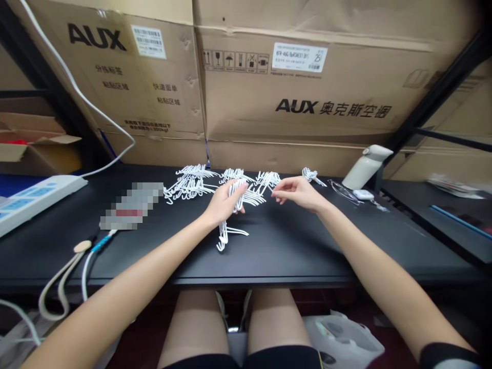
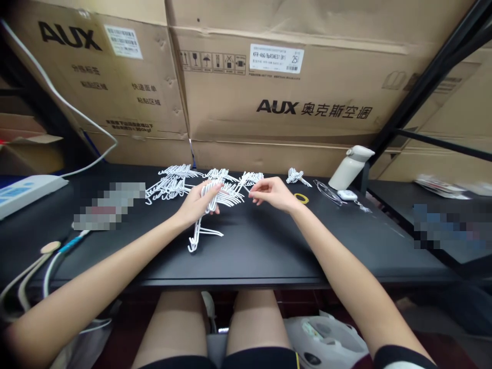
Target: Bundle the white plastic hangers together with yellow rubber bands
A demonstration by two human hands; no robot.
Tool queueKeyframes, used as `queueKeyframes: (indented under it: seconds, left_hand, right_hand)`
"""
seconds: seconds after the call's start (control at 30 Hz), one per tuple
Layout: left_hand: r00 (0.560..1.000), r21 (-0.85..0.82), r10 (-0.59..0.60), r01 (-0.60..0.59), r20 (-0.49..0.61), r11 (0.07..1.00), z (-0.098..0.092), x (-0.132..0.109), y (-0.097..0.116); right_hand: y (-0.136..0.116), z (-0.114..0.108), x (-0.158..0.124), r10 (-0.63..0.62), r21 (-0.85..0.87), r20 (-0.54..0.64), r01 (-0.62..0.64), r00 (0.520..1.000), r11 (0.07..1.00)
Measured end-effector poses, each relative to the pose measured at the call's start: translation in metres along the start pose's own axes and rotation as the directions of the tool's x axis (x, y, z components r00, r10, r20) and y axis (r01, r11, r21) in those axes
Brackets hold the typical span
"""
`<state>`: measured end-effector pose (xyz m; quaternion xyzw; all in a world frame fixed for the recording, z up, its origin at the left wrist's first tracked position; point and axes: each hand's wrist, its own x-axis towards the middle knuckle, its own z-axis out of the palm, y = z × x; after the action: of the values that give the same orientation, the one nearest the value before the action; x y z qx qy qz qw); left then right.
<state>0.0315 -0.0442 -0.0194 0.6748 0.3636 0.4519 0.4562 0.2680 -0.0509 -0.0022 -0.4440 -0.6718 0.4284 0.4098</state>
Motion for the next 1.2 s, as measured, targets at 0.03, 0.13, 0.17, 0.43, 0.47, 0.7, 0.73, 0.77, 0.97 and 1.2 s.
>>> queueKeyframes:
  seconds: [0.03, 0.13, 0.17, 0.43, 0.47, 0.7, 0.73, 0.77, 0.97, 1.2]
  left_hand:
    - [1.000, 0.015, 0.004, -0.005, 0.012, 1.000, 0.000, -0.001, 0.000]
    - [0.999, 0.050, 0.013, -0.015, 0.042, 0.999, 0.001, -0.004, 0.002]
    - [0.999, 0.061, 0.018, -0.021, 0.048, 0.998, 0.001, -0.004, 0.002]
    - [0.998, 0.068, 0.012, -0.016, 0.061, 0.998, 0.003, -0.007, 0.005]
    - [0.998, 0.058, 0.004, -0.008, 0.060, 0.998, 0.003, -0.007, 0.005]
    - [0.998, 0.028, -0.004, 0.003, 0.056, 1.000, 0.003, -0.003, 0.004]
    - [0.998, 0.020, -0.009, 0.008, 0.056, 1.000, 0.003, -0.003, 0.004]
    - [0.998, 0.014, -0.010, 0.009, 0.056, 1.000, 0.002, -0.003, 0.005]
    - [0.997, 0.022, -0.021, 0.019, 0.069, 1.000, 0.001, -0.004, 0.007]
    - [0.993, -0.083, -0.116, 0.117, 0.014, 0.990, 0.002, -0.001, 0.011]
  right_hand:
    - [0.000, 0.002, 0.000, 0.004, -0.003, 0.027, -0.004, 1.000, 1.000]
    - [0.000, 0.008, -0.002, 0.006, -0.024, 0.069, -0.004, 0.998, 1.000]
    - [-0.001, 0.010, -0.003, 0.003, -0.028, 0.081, 0.000, 0.997, 1.000]
    - [-0.009, 0.026, -0.009, -0.030, -0.028, 0.150, 0.034, 0.988, 0.999]
    - [-0.010, 0.027, -0.009, -0.028, -0.020, 0.143, 0.031, 0.989, 0.999]
    - [-0.013, 0.034, -0.011, -0.011, -0.053, 0.058, 0.014, 0.998, 0.999]
    - [-0.012, 0.035, -0.011, -0.017, -0.041, 0.061, 0.020, 0.998, 0.999]
    - [-0.011, 0.036, -0.012, -0.026, -0.025, 0.066, 0.028, 0.997, 0.999]
    - [-0.007, 0.046, -0.011, -0.042, 0.035, 0.029, 0.041, 0.999, 0.999]
    - [-0.003, 0.060, -0.013, -0.171, -0.023, -0.172, 0.169, 0.970, 0.985]
